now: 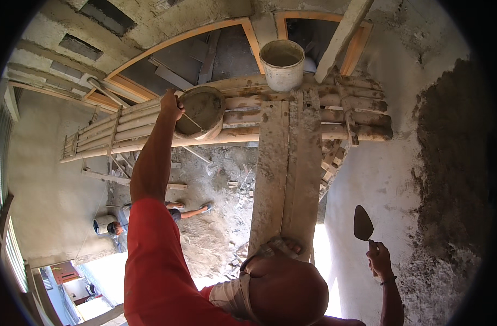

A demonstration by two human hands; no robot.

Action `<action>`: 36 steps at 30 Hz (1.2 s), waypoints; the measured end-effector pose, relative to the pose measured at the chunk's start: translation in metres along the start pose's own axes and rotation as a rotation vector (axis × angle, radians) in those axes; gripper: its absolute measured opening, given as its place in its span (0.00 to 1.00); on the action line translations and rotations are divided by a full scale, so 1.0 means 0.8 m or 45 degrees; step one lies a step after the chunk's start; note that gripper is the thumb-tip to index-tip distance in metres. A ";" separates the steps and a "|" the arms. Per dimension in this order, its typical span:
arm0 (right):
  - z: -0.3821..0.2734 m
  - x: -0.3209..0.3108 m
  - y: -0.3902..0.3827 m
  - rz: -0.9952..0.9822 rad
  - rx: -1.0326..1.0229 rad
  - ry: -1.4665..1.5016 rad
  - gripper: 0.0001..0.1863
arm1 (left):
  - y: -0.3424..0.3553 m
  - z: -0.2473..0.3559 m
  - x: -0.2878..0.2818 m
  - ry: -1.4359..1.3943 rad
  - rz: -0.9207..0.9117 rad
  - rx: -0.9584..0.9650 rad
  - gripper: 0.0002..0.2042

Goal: The person applies plaster to a rough wall using a trowel, scooping material from a bucket and smoothing it onto the surface while positioned on a scaffold.

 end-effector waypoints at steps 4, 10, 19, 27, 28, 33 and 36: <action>0.003 -0.004 -0.014 -0.040 0.006 0.038 0.10 | -0.069 -0.011 0.004 0.054 0.192 0.061 0.13; -0.013 -0.050 -0.044 0.077 -0.010 0.056 0.11 | -0.231 0.030 -0.007 0.174 -0.328 0.155 0.15; -0.036 -0.047 -0.065 0.086 -0.117 -0.046 0.14 | -0.447 -0.020 -0.006 0.137 -0.996 0.020 0.13; -0.009 -0.048 -0.106 0.143 -0.082 -0.059 0.12 | -0.518 -0.128 0.033 0.325 -1.294 0.090 0.14; -0.001 -0.048 -0.108 0.178 -0.077 -0.075 0.14 | -0.525 -0.131 0.036 0.360 -1.319 0.106 0.14; 0.006 -0.047 -0.129 0.237 -0.077 -0.016 0.12 | -0.529 -0.144 0.033 0.410 -1.349 0.016 0.12; -0.013 -0.043 -0.143 0.295 -0.103 0.007 0.16 | -0.495 -0.155 0.023 0.357 -1.346 -0.047 0.10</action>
Point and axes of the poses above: each hand's wrist, its own y-axis towards the middle knuckle, its own x-axis out of the palm, z = x × y, the point moved 2 cm from there along y, towards the middle knuckle, and after that the axes turned 1 degree about -y, right-handed, at the moved point
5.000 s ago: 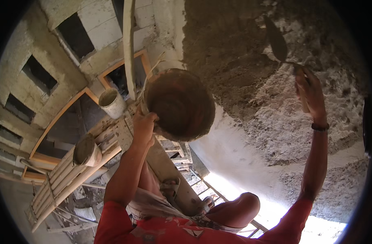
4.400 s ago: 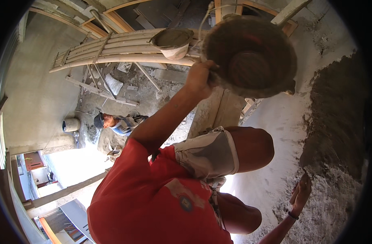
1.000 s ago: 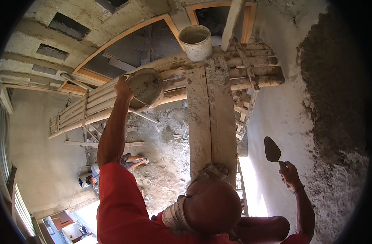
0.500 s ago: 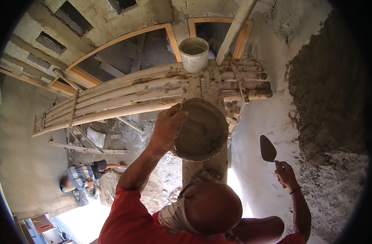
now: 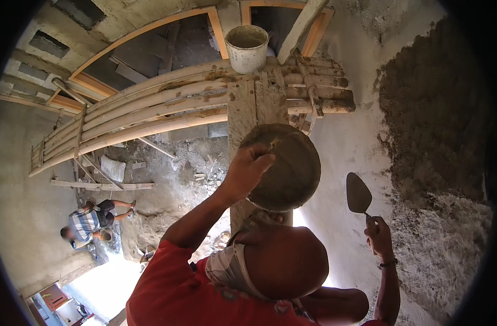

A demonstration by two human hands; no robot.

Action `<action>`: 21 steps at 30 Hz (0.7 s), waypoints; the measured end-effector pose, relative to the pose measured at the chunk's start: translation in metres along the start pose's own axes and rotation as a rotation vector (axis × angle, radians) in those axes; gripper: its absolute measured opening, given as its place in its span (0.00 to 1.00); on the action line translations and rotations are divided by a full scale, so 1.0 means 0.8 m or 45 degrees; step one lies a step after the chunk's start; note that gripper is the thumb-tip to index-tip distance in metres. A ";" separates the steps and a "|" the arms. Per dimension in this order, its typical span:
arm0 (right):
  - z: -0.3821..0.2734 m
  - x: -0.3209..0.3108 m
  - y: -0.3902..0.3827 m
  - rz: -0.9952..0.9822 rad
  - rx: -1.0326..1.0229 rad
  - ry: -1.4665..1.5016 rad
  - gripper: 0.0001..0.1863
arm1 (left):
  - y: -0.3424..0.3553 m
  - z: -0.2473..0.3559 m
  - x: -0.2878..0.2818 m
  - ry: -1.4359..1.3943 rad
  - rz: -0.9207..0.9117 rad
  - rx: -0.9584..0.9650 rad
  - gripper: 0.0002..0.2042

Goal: The person applies plaster to a rough wall using a trowel, scooping material from a bucket and smoothing it onto the surface while positioned on a scaffold.

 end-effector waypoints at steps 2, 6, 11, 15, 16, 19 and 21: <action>-0.028 0.001 -0.005 -0.046 -0.017 0.029 0.16 | 0.015 -0.009 -0.024 -0.116 0.025 -0.037 0.11; -0.051 0.008 0.003 -0.076 -0.083 0.013 0.18 | 0.105 -0.069 -0.105 0.164 0.695 0.274 0.16; -0.047 0.026 0.029 -0.105 -0.043 -0.096 0.21 | 0.259 -0.148 -0.262 1.155 0.861 0.158 0.25; -0.017 0.028 0.034 -0.137 0.089 -0.124 0.20 | 0.372 -0.155 -0.308 1.676 0.621 0.189 0.25; -0.008 0.026 0.035 -0.115 0.116 -0.137 0.20 | 0.396 -0.150 -0.310 1.745 0.558 0.145 0.24; 0.009 0.021 0.032 -0.075 0.279 -0.141 0.20 | 0.460 -0.139 -0.307 1.858 0.413 0.080 0.21; 0.022 0.015 0.030 -0.060 0.305 -0.142 0.20 | 0.488 -0.138 -0.304 1.827 0.404 0.121 0.19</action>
Point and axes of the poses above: each hand's wrist, its own y-axis towards the middle knuckle, its own x-axis out of the palm, z = x × y, the point moved 2 cm from there along y, towards the middle knuckle, and after that the axes turned 1 degree about -y, right-handed, at the moved point
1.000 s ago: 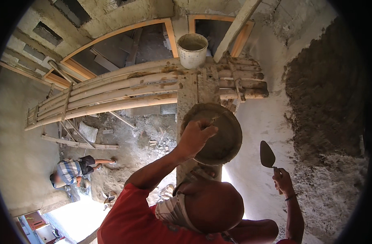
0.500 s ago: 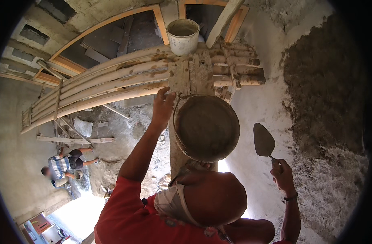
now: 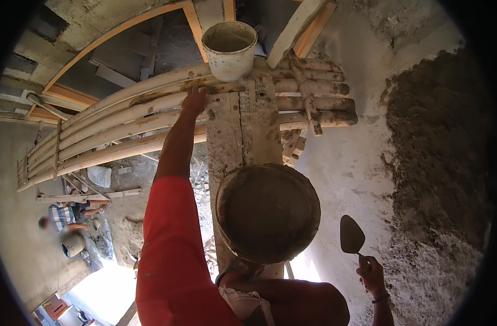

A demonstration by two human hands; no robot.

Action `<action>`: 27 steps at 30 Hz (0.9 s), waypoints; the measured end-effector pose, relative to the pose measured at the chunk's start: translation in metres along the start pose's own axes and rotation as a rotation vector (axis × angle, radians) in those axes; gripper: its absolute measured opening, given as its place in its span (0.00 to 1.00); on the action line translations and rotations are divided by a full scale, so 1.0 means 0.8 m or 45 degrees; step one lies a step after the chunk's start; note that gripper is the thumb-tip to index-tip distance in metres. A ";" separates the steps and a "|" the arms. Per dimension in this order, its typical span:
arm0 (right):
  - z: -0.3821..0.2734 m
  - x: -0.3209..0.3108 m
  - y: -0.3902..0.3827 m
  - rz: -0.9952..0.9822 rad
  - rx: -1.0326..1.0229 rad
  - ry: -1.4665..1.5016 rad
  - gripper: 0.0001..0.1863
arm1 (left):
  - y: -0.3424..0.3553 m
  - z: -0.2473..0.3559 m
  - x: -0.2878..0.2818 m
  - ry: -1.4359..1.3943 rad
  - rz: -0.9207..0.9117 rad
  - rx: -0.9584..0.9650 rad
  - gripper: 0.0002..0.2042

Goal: The person applies plaster to a rough wall using a trowel, scooping material from a bucket and smoothing it onto the surface while positioned on a scaffold.

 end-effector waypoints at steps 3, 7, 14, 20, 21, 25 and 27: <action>0.003 -0.008 0.005 -0.011 0.051 -0.030 0.20 | 0.039 -0.035 0.021 0.146 0.026 0.134 0.20; 0.005 -0.012 0.010 -0.018 0.130 -0.051 0.20 | 0.056 -0.023 0.022 0.228 0.009 0.296 0.23; -0.002 -0.009 0.053 -0.058 0.148 -0.071 0.20 | 0.069 -0.037 0.023 0.232 -0.110 0.537 0.20; -0.035 0.005 0.075 -0.044 0.138 -0.032 0.18 | 0.064 -0.022 0.017 0.301 -0.153 0.563 0.22; -0.035 0.005 0.077 -0.045 0.125 -0.039 0.18 | 0.062 -0.027 0.018 0.322 -0.100 0.576 0.22; -0.028 0.007 0.081 -0.053 0.125 -0.051 0.18 | 0.055 -0.030 0.018 0.355 0.020 0.645 0.22; -0.025 0.008 0.081 -0.060 0.119 -0.076 0.19 | 0.055 -0.026 0.015 0.367 0.002 0.658 0.21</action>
Point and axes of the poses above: each hand's wrist, its own y-axis towards the middle knuckle, its own x-axis out of the palm, z = x × y, the point moved 2 cm from there along y, towards the middle knuckle, and after that the axes turned 1 degree about -y, right-handed, at the moved point
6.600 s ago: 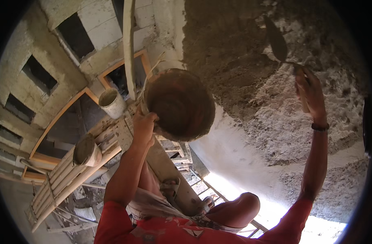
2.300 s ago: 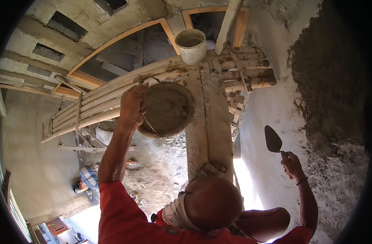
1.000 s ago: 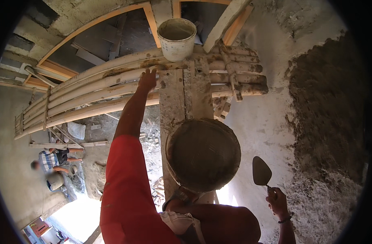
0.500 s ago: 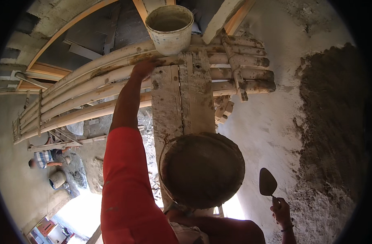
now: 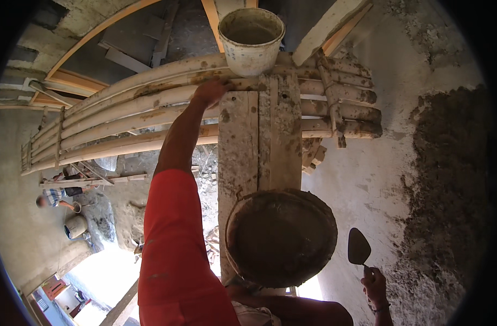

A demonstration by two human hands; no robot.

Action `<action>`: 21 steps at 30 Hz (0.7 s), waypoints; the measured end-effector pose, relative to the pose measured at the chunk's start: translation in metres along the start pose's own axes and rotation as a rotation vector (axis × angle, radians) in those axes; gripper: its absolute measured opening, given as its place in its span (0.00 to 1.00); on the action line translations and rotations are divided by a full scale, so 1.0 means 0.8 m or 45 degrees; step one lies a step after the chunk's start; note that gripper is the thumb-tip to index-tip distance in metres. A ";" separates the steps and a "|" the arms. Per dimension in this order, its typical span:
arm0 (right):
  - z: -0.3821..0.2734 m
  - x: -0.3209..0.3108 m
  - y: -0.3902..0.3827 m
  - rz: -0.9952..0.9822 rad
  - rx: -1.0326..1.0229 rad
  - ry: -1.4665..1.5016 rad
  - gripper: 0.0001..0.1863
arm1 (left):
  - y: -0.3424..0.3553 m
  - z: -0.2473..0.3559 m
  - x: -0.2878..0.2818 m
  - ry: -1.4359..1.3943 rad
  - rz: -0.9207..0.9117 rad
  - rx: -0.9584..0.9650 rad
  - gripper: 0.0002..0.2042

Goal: The person applies plaster to a rough wall using a trowel, scooping material from a bucket and smoothing it onto the surface while positioned on a scaffold.

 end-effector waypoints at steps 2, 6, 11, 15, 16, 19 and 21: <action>0.005 -0.001 0.005 -0.005 -0.034 -0.050 0.21 | 0.005 0.001 -0.003 0.022 -0.058 -0.003 0.20; 0.007 -0.002 0.016 -0.035 -0.094 -0.079 0.22 | 0.008 -0.003 0.001 0.029 -0.066 0.000 0.21; -0.029 -0.001 0.010 -0.035 -0.077 -0.130 0.23 | 0.010 -0.002 -0.003 -0.084 -0.060 0.064 0.21; -0.006 -0.002 0.024 -0.041 -0.183 -0.199 0.22 | 0.017 -0.017 0.008 0.006 -0.152 0.099 0.20; -0.012 -0.002 0.022 -0.037 -0.166 -0.167 0.22 | 0.016 -0.018 0.011 -0.012 -0.139 0.092 0.19; -0.014 -0.001 0.026 -0.049 -0.123 -0.150 0.22 | 0.015 -0.015 0.010 -0.017 -0.089 0.088 0.17; -0.002 -0.001 0.028 -0.042 -0.118 -0.175 0.21 | 0.015 -0.013 0.005 -0.022 -0.049 0.092 0.16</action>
Point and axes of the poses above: each hand's wrist, its own y-axis towards the middle knuckle, its own x-axis out of the palm, z = x × y, the point moved 2 cm from there along y, towards the middle knuckle, and after that the axes turned 1 degree about -y, right-handed, at the moved point
